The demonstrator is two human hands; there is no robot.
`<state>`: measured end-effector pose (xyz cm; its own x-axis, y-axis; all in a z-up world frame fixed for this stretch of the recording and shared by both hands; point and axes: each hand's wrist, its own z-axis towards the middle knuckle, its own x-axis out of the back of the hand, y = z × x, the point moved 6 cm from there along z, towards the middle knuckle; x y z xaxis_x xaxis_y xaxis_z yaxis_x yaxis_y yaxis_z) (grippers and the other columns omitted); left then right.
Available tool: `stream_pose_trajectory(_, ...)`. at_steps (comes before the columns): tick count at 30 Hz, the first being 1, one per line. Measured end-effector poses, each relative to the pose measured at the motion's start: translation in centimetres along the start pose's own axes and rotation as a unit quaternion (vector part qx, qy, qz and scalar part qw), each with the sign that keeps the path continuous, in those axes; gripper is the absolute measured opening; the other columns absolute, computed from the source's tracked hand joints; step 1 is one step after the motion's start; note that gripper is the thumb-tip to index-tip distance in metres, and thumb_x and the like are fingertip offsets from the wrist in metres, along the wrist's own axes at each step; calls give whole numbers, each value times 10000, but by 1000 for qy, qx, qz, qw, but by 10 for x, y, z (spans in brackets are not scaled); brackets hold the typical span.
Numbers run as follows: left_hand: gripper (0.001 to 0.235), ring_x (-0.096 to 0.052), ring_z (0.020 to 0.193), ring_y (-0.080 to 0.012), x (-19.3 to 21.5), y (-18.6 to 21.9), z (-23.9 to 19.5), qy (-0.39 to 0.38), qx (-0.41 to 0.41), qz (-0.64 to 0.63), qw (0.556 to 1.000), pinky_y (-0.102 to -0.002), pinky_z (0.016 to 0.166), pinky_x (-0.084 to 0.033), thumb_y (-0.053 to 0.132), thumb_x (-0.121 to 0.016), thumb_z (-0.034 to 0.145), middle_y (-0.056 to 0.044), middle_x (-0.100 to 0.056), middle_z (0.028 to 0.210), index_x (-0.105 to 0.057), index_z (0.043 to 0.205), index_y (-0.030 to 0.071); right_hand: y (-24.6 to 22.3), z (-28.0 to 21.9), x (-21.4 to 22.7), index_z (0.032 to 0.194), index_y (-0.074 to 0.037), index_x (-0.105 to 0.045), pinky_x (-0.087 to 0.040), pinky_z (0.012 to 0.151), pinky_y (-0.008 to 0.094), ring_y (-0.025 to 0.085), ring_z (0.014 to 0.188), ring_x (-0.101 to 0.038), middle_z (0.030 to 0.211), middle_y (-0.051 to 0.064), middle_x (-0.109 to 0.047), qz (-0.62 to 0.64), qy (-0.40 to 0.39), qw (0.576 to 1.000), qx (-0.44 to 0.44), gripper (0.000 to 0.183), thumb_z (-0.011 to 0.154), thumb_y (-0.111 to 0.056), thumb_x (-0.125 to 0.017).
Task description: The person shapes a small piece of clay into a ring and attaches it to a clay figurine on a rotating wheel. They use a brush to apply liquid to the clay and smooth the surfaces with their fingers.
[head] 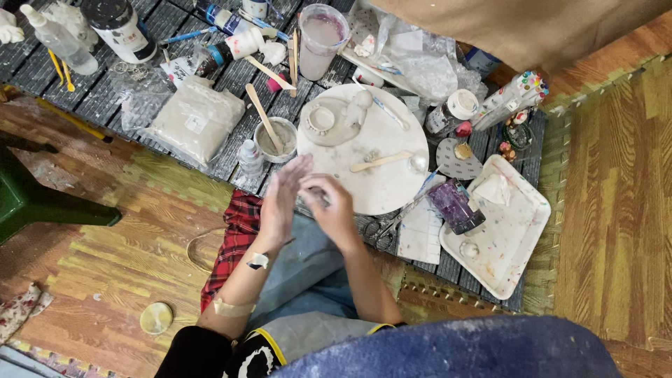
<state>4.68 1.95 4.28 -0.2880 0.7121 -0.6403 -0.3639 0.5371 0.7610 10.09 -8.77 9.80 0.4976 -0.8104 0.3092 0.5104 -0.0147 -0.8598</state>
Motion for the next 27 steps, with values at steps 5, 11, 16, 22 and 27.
stream_pose_trajectory(5, 375, -561, 1377, -322, -6, 23, 1, -13, -140, 351, 926, -416, 1185, -378, 245, -471, 1081, -167, -635, 1418, -623, 1340, 20, 27, -3, 29, 1166, -9, -710, -441, 598, 197, 43, 745, -602, 968, 33, -732, -35, 93, 992, -73, 254, 914, -18, -740)
stream_pose_trajectory(11, 258, -665, 1178, -330, -21, 36, -12, -45, -189, 458, 868, -405, 1047, -469, 47, -615, 944, -137, -717, 1238, -688, 1191, 40, 47, -26, 67, 1033, -27, -696, -476, 643, 195, 36, 778, -588, 927, -8, -674, -10, 172, 985, -31, 58, 983, -7, -716)
stream_pose_trajectory(16, 243, -663, 1116, -309, -20, 39, -20, -33, -214, 455, 864, -396, 1021, -490, 24, -636, 946, -122, -717, 1193, -679, 1185, 47, 69, -25, 122, 1062, -21, -695, -532, 677, 220, 60, 794, -642, 958, 10, -699, -79, 253, 961, -84, 93, 972, -17, -668)
stream_pose_trajectory(22, 380, -631, 1161, -326, -7, 27, -16, 47, -190, 468, 862, -397, 1018, -487, 56, -676, 921, -164, -632, 1278, -610, 1295, 42, 64, -12, 133, 1152, -2, -651, -541, 833, 209, 61, 929, -659, 1044, 20, -701, -35, 232, 970, -59, 160, 994, -23, -639)
stream_pose_trajectory(27, 452, -566, 1291, -364, -14, 22, -18, 1, -202, 500, 842, -436, 1111, -431, 43, -676, 929, -184, -604, 1354, -573, 1369, 42, 75, -1, 102, 1093, 5, -618, -477, 750, 216, 73, 838, -596, 949, 28, -669, -19, 164, 983, -78, 139, 990, -8, -712)
